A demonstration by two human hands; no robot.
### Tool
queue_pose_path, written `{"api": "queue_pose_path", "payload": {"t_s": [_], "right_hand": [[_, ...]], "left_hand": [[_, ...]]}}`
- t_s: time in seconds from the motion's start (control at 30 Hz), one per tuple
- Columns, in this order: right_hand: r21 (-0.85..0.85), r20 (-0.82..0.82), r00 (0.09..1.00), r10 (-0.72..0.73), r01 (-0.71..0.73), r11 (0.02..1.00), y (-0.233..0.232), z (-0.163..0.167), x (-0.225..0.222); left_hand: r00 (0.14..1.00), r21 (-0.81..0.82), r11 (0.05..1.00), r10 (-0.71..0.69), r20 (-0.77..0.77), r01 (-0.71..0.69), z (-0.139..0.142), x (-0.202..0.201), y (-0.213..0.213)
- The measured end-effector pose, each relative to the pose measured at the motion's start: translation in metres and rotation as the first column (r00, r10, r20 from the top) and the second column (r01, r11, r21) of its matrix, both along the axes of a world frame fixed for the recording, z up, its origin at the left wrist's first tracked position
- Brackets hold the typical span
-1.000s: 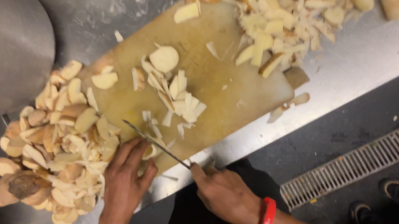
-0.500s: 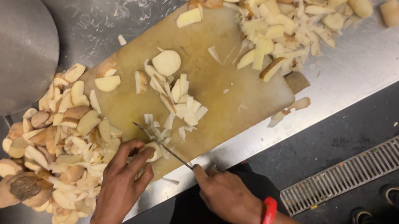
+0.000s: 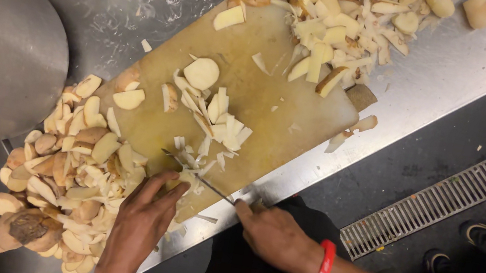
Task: The person slices peeled potatoes into pieces on a cutting board with a knife, working through a pile of peeled potatoes at a stainless steel prep table and moving cut pieces aside as they go.
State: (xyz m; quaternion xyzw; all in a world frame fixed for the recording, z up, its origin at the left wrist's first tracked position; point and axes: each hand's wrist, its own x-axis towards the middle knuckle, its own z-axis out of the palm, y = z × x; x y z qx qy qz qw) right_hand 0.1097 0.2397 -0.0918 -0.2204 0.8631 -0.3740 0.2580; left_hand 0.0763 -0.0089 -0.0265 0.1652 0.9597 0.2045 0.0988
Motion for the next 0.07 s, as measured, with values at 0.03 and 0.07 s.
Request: {"api": "queue_pose_path", "payload": {"t_s": [0.03, 0.07], "right_hand": [[-0.038, -0.032, 1.0, -0.001, 0.0, 0.999, 0.002, 0.004, 0.0017], [-0.08, -0.05, 0.999, -0.009, 0.004, 0.997, 0.0007, 0.0086, 0.0061]], "left_hand": [[1.0, -0.007, 1.0, 0.017, 0.013, -0.017, 0.0, -0.0009, 0.0008], [0.999, -0.02, 0.999, 0.03, 0.039, -0.029, 0.0019, 0.0002, -0.0006]]}}
